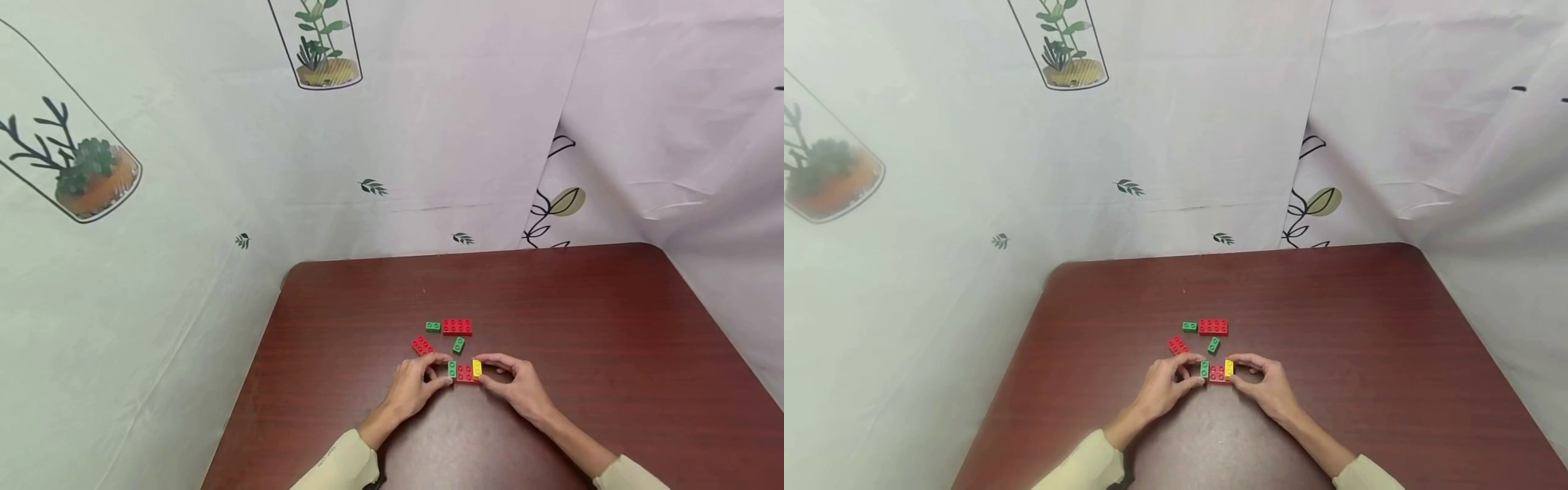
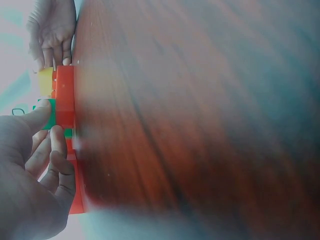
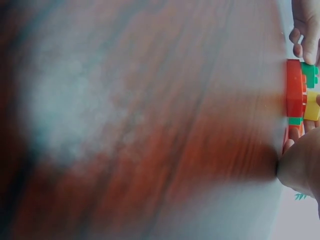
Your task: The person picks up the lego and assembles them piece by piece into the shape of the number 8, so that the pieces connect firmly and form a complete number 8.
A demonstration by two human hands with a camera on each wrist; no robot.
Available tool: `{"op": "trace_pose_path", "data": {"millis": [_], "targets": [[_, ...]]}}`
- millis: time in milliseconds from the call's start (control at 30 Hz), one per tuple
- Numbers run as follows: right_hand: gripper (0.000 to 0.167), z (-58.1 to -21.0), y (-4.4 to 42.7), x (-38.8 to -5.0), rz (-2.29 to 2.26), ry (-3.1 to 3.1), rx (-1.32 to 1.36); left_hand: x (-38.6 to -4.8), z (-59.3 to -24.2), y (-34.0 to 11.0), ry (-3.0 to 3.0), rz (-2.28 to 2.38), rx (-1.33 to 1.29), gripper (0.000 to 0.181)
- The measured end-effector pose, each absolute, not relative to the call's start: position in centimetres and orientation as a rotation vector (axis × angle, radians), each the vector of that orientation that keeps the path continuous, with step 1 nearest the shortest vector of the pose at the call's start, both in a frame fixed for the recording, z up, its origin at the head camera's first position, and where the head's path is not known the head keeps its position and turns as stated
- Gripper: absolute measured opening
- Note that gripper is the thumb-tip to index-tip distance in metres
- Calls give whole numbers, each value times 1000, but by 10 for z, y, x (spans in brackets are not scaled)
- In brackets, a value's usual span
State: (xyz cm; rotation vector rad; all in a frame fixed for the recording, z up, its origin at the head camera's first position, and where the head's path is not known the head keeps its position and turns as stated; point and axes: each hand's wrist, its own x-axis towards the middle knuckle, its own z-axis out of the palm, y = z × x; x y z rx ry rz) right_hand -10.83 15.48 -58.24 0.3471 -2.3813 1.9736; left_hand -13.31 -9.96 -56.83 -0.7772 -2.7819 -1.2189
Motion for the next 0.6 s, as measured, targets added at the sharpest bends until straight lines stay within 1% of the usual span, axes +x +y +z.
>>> {"op": "trace_pose_path", "data": {"millis": [600], "targets": [[35, -581, 154, -106, 1885, -2455, 339, -134, -570, -100, -2771, -1212, -780, 32]]}}
